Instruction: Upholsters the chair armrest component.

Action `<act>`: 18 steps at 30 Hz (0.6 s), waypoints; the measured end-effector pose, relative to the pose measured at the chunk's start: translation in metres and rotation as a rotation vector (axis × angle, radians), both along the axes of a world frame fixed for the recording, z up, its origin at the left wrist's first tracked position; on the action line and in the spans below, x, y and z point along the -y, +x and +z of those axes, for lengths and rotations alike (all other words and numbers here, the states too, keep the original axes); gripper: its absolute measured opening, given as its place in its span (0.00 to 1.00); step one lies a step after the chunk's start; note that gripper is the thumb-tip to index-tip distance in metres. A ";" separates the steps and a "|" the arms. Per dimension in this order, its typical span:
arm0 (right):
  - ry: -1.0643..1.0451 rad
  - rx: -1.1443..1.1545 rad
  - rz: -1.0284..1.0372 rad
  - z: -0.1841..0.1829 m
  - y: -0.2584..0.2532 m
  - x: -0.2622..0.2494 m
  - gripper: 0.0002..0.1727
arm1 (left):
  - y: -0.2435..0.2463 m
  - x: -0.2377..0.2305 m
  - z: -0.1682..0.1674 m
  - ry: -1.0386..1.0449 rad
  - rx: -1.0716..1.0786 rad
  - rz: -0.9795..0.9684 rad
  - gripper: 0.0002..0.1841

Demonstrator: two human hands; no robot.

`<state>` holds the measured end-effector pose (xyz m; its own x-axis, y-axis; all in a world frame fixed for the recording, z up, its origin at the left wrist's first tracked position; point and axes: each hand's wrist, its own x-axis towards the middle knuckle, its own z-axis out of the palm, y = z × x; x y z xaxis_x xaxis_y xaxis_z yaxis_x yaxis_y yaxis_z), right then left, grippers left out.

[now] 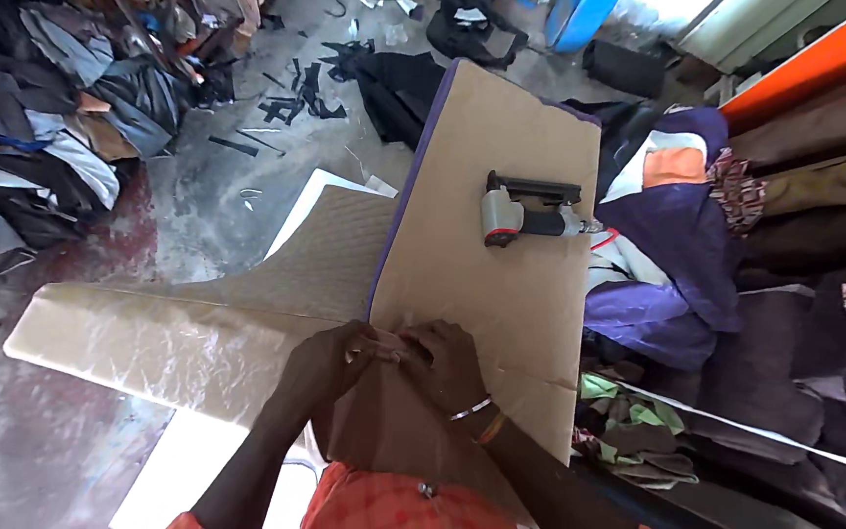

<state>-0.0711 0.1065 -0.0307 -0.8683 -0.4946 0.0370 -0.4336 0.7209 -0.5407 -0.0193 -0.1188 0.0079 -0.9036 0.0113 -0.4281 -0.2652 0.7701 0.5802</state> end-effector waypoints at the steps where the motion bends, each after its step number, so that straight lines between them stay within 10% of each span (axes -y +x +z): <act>1: 0.000 -0.021 0.007 -0.003 0.000 0.000 0.18 | 0.004 0.007 -0.003 0.002 -0.032 -0.048 0.16; 18: -0.081 0.159 0.050 0.007 -0.014 -0.008 0.14 | 0.003 -0.037 -0.037 -0.057 -0.462 0.192 0.16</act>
